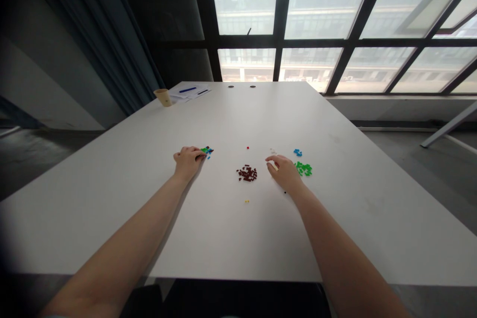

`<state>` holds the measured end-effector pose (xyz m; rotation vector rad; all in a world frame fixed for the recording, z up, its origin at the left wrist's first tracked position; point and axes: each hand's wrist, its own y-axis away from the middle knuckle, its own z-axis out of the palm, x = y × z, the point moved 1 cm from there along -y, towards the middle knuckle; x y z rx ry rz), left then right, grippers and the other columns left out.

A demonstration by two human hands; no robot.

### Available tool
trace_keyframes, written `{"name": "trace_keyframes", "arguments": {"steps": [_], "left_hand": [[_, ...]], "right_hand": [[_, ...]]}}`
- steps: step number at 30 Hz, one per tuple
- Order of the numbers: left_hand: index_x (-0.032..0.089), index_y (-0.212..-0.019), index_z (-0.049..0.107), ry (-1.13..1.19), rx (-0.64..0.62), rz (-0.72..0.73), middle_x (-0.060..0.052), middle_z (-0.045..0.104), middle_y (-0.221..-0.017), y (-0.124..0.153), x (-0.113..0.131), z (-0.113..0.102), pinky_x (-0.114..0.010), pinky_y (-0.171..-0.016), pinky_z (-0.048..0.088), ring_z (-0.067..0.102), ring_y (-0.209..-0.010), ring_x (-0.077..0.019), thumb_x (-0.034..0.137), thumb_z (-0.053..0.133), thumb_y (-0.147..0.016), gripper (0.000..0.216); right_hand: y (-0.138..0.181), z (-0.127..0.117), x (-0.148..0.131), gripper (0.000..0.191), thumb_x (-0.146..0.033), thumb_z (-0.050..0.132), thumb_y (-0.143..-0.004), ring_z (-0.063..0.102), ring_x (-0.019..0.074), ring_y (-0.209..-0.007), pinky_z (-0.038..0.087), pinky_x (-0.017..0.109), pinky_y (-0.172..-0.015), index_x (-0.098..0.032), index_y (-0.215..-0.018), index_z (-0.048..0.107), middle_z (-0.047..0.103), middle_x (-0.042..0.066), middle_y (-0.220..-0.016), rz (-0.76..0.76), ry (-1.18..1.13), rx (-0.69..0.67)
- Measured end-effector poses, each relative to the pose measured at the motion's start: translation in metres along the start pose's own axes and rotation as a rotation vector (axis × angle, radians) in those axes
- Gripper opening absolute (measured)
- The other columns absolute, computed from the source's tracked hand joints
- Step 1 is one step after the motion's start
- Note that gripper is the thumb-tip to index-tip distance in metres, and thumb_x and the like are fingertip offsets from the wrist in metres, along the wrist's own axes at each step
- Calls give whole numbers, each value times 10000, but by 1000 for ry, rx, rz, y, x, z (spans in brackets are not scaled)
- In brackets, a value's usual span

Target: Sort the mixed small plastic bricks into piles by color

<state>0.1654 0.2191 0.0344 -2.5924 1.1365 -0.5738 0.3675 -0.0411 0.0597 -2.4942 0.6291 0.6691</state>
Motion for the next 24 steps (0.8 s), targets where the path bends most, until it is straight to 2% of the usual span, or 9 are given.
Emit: {"name": "trace_keyframes", "arguments": {"steps": [9,13,15,18,21,24], "left_hand": [[215,-794,676,-8,16,-76,-87,620,-960,0,-1,-6,-419,-783,263,439,-984,-268,276,537,-770,154],[207,-759,674,82,50,-73,-86,638,-918,-2,-3,-7,-403,-803,290,464,-987,-263,276,538,-773,153],[200,-770,672,235,66,-78,-84,647,-873,-3,-2,-7,-374,-797,322,498,-951,-244,296,535,-774,167],[180,-785,655,635,27,-153,-72,656,-809,-2,6,-6,-316,-750,374,553,-809,-185,358,567,-742,203],[165,-747,613,1080,-89,-341,-59,664,-801,2,25,-8,-260,-672,408,559,-701,-129,395,653,-645,255],[156,-712,576,1408,-278,-467,-47,664,-800,10,50,-14,-208,-599,416,551,-652,-92,368,706,-589,277]], "right_hand": [[0,0,-6,259,-272,452,-762,441,129,-565,343,256,-591,-175,-878,662,500,2,-622,-12,-26,-41],[0,-1,-5,255,-271,453,-768,444,130,-576,343,257,-599,-174,-880,661,510,5,-635,-15,-27,-41],[0,-1,-5,250,-270,457,-768,444,129,-576,344,257,-598,-178,-877,661,511,5,-633,-24,-28,-33],[0,-2,-5,245,-269,459,-768,446,130,-576,347,256,-594,-183,-871,663,510,5,-626,-35,-27,-24],[0,-2,-5,246,-269,456,-768,448,128,-571,348,253,-587,-185,-868,664,505,2,-620,-37,-22,-26],[-1,-1,-6,244,-267,455,-764,444,126,-561,348,251,-581,-186,-855,666,493,-2,-603,-46,-22,-28]]}}
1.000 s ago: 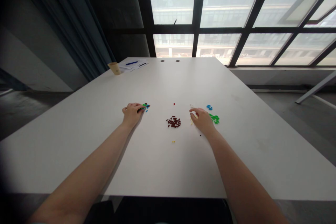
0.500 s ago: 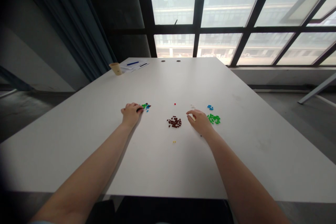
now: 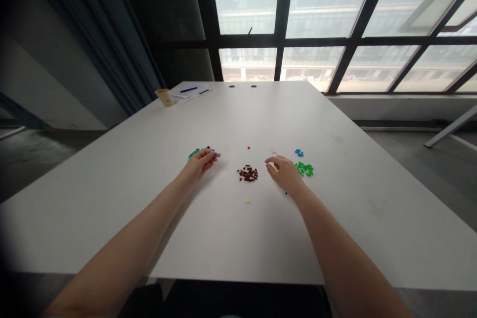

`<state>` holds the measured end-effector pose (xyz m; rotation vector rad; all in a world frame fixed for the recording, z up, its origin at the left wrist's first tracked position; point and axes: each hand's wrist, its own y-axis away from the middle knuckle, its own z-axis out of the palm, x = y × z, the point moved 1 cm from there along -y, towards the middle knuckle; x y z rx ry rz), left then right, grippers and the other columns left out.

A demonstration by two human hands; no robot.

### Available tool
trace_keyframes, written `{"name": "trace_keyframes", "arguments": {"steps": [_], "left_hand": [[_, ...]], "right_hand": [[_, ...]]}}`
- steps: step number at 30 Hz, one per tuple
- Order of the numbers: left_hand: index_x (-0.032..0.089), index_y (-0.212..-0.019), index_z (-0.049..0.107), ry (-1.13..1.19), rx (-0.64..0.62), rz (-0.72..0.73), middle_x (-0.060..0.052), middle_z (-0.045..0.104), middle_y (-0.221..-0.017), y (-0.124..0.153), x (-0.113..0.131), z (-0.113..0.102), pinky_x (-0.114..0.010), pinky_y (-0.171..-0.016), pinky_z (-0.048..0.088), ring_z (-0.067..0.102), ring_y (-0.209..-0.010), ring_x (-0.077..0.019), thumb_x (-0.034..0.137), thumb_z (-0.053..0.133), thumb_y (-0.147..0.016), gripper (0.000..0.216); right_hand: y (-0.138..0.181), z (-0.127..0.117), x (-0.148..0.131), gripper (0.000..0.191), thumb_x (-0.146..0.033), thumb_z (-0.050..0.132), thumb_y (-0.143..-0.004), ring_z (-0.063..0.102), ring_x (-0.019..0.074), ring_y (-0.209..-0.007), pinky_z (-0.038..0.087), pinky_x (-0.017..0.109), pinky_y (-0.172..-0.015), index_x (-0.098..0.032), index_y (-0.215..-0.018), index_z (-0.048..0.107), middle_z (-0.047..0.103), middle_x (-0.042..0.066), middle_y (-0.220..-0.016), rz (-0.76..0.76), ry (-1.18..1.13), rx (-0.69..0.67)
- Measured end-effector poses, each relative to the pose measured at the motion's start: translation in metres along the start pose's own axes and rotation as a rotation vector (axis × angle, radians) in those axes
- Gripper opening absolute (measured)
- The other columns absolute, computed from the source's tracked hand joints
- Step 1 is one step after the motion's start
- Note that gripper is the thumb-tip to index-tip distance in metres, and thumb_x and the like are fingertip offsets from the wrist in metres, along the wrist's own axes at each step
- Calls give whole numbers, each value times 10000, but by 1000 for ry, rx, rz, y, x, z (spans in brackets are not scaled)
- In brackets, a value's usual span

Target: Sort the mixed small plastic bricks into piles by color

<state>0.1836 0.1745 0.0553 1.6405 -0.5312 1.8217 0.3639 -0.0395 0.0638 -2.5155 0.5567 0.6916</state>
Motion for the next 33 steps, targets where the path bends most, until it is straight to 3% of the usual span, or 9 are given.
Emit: {"name": "trace_keyframes", "arguments": {"steps": [5,11,15,23,28,33], "left_hand": [[140,-692,568,359,-262,-259,-32,651,-742,29,6,34,-162,-576,436,560,-622,-62,186,709,-621,164],[141,-848,618,555,-387,-373,-25,624,-709,50,7,53,-153,-587,471,561,-618,-58,144,628,-732,117],[139,-768,611,556,-379,-378,-26,616,-719,51,6,53,-155,-602,479,559,-625,-55,129,613,-751,20],[148,-778,629,552,-395,-422,-24,637,-751,48,-3,51,-161,-624,465,583,-659,-61,142,647,-731,50],[159,-839,640,457,-457,-402,-20,648,-765,50,-5,53,-168,-627,450,587,-651,-60,211,711,-676,185],[155,-842,626,237,-426,-288,-21,661,-738,50,-9,56,-202,-644,428,594,-649,-79,298,741,-627,282]], "right_hand": [[-2,2,0,250,-266,454,-764,443,126,-559,348,254,-581,-181,-856,669,500,2,-612,9,-9,-18],[-3,2,2,249,-266,456,-768,447,128,-569,346,252,-576,-177,-862,669,491,1,-609,9,-9,-28],[-2,3,3,251,-269,458,-769,448,128,-572,345,250,-571,-178,-869,669,499,3,-616,8,-14,-28],[-3,1,0,224,-254,470,-781,452,125,-572,354,251,-582,-180,-861,666,474,-7,-600,-28,-25,4],[4,-1,-30,207,-278,489,-811,474,134,-632,383,264,-639,-193,-911,650,487,1,-634,-177,-111,104],[13,7,-63,141,-261,541,-791,496,141,-690,401,272,-674,-222,-875,649,542,12,-681,-315,-145,74]]}}
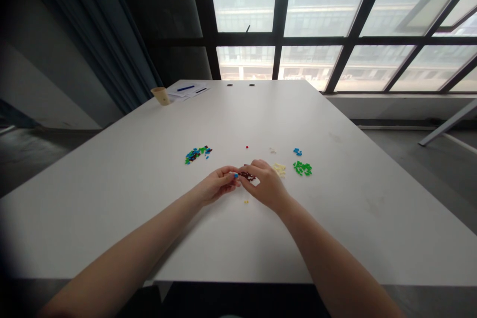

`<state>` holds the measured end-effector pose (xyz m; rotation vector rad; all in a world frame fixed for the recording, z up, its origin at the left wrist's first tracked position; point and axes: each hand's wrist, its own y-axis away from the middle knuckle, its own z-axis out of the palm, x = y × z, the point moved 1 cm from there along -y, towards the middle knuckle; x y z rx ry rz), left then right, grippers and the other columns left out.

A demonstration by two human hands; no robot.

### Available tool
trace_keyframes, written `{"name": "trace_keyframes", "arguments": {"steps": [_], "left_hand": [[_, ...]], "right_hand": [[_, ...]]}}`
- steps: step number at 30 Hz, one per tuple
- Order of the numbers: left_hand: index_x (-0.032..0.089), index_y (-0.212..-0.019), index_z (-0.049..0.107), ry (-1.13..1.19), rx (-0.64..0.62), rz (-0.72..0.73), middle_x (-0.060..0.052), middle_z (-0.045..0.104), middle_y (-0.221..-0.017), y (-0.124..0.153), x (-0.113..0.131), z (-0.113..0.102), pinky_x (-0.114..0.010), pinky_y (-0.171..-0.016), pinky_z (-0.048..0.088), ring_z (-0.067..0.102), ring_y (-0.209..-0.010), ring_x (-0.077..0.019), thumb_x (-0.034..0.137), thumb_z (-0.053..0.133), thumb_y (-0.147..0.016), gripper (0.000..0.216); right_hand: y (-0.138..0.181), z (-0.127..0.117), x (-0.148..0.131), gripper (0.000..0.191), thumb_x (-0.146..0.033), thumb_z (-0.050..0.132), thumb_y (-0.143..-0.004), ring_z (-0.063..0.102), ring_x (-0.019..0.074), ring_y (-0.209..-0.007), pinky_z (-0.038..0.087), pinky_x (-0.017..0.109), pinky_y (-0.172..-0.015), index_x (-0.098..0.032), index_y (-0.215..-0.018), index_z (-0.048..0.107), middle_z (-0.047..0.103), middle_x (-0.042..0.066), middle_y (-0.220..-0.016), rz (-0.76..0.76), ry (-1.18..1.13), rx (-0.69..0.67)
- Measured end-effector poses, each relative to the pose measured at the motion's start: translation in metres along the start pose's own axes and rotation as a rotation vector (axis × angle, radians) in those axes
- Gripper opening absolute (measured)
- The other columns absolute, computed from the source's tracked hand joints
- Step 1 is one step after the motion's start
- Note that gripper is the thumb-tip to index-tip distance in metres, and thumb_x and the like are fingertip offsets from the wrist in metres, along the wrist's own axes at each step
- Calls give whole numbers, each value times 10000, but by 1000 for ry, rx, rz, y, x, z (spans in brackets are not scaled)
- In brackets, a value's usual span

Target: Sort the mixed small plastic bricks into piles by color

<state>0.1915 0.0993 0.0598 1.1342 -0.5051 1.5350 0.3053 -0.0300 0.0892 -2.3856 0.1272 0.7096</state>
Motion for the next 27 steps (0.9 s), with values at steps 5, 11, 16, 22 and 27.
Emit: {"name": "trace_keyframes", "arguments": {"steps": [5,11,16,22,27], "left_hand": [[141,-782,608,-199,71,187,-27,666,-639,0,3,5,-240,-632,423,604,-621,-118,316,743,-609,281],[132,-782,592,-305,80,211,-30,668,-609,3,6,10,-240,-579,424,610,-588,-133,350,728,-611,309],[141,-846,574,-393,131,218,-57,695,-699,2,4,9,-249,-575,439,630,-632,-152,428,673,-656,358],[139,-881,560,-438,106,262,-93,706,-796,-4,-1,-1,-271,-643,436,624,-661,-142,478,607,-706,385],[138,-856,565,-441,129,249,-79,700,-749,-5,1,-4,-273,-649,426,613,-639,-135,462,614,-700,363]], "right_hand": [[-1,1,-3,140,-267,527,-808,493,143,-696,400,282,-679,-217,-845,653,558,22,-697,-56,87,-35],[1,3,-3,113,-240,546,-804,486,142,-697,392,280,-676,-214,-824,654,583,23,-718,-114,136,-38],[-4,0,7,153,-231,512,-830,511,147,-714,396,286,-705,-212,-842,664,602,31,-724,-129,191,-43],[-15,-62,91,223,-307,531,-786,504,140,-591,387,275,-616,-181,-851,704,571,27,-644,295,411,117],[10,-90,165,257,-328,537,-754,569,202,-758,390,296,-636,-198,-874,723,658,87,-874,746,636,39]]}}
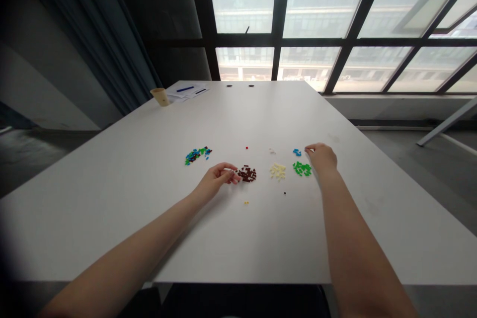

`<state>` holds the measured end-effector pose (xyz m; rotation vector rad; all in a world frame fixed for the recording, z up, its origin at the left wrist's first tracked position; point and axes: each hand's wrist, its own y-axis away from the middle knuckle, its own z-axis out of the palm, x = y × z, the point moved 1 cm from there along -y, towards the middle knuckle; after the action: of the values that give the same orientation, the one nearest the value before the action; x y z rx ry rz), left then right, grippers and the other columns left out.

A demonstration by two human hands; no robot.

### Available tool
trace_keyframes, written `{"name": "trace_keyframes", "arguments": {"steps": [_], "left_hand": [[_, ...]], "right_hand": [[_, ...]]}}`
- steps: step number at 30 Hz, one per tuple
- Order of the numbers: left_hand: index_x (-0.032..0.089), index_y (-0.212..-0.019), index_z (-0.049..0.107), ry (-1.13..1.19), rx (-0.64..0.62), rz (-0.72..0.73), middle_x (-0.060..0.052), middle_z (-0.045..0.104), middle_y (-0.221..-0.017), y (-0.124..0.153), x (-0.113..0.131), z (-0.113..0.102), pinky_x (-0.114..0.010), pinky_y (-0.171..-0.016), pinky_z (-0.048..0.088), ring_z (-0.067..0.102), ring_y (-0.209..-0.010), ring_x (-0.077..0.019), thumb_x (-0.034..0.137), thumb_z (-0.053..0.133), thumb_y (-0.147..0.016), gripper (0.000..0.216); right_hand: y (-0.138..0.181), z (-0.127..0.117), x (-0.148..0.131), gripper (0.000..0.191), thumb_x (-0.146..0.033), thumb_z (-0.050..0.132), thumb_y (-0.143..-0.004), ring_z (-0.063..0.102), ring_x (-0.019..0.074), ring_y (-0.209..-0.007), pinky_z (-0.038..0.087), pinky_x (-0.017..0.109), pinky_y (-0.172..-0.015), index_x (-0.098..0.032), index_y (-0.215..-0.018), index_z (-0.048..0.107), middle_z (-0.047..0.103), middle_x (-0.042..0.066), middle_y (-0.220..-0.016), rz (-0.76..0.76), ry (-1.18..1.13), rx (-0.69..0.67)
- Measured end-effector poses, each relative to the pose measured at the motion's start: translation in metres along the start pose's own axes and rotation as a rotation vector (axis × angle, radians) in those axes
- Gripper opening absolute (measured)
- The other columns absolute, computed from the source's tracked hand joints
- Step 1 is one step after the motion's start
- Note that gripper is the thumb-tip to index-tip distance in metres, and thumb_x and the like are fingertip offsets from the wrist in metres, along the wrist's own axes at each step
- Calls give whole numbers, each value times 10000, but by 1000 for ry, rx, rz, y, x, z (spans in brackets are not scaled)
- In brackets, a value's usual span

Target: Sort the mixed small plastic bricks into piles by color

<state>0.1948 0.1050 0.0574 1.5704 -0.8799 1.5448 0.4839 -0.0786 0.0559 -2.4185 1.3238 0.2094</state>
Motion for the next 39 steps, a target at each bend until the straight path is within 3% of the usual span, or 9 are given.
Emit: {"name": "trace_keyframes", "arguments": {"steps": [3,9,14,18,21,24,26,31,39], "left_hand": [[139,-858,566,4,-8,-3,-73,697,-733,0,1,0,-272,-648,426,606,-630,-131,455,617,-699,358],[143,-872,565,-12,-28,10,-74,698,-745,0,-3,-1,-275,-657,430,609,-645,-136,447,606,-711,346],[148,-881,566,-32,18,15,-82,694,-801,-4,-3,-5,-276,-649,436,605,-654,-137,420,591,-718,318],[173,-873,581,-155,261,101,-78,649,-964,-16,-1,-41,-293,-665,447,594,-713,-142,343,515,-758,215],[206,-867,607,-443,582,208,-73,628,-903,-24,-2,-83,-351,-740,444,577,-780,-175,262,464,-780,176],[228,-853,642,-663,663,274,-99,576,-995,-28,-7,-111,-421,-876,377,511,-971,-228,220,479,-782,177],[233,-862,663,-855,651,234,-106,550,-1038,-29,-11,-116,-446,-878,359,470,-1028,-257,222,479,-789,199],[257,-875,687,-1165,531,152,-84,505,-1158,-28,-15,-102,-467,-855,318,410,-1078,-303,278,560,-751,178],[249,-773,694,-1133,498,144,-86,550,-1088,-31,-18,-104,-476,-840,289,418,-1056,-314,189,574,-741,138]], "right_hand": [[2,16,16,274,-342,526,-752,586,232,-825,399,311,-645,-229,-911,718,662,94,-961,71,56,-84],[6,24,7,308,-383,509,-770,607,249,-841,420,323,-656,-248,-966,705,676,107,-955,56,58,-128],[7,24,8,318,-348,495,-780,609,250,-849,427,331,-689,-218,-982,702,679,115,-970,22,-35,-75],[11,18,14,323,-299,488,-760,609,218,-776,427,312,-687,-185,-968,707,691,116,-889,17,-135,25],[16,10,9,332,-305,492,-739,583,187,-651,418,296,-633,-170,-948,713,687,96,-756,50,-194,46],[24,1,-3,339,-318,488,-729,539,159,-567,400,280,-592,-167,-927,717,652,60,-635,35,-238,70],[28,-3,-12,341,-328,489,-724,515,148,-531,387,271,-566,-165,-914,720,622,42,-576,13,-256,68],[35,-4,-26,343,-337,490,-725,515,150,-517,373,273,-534,-155,-897,725,601,42,-558,-17,-271,28],[36,-5,-33,329,-326,493,-736,567,172,-578,396,278,-561,-156,-895,726,606,51,-569,-58,-273,0]]}}
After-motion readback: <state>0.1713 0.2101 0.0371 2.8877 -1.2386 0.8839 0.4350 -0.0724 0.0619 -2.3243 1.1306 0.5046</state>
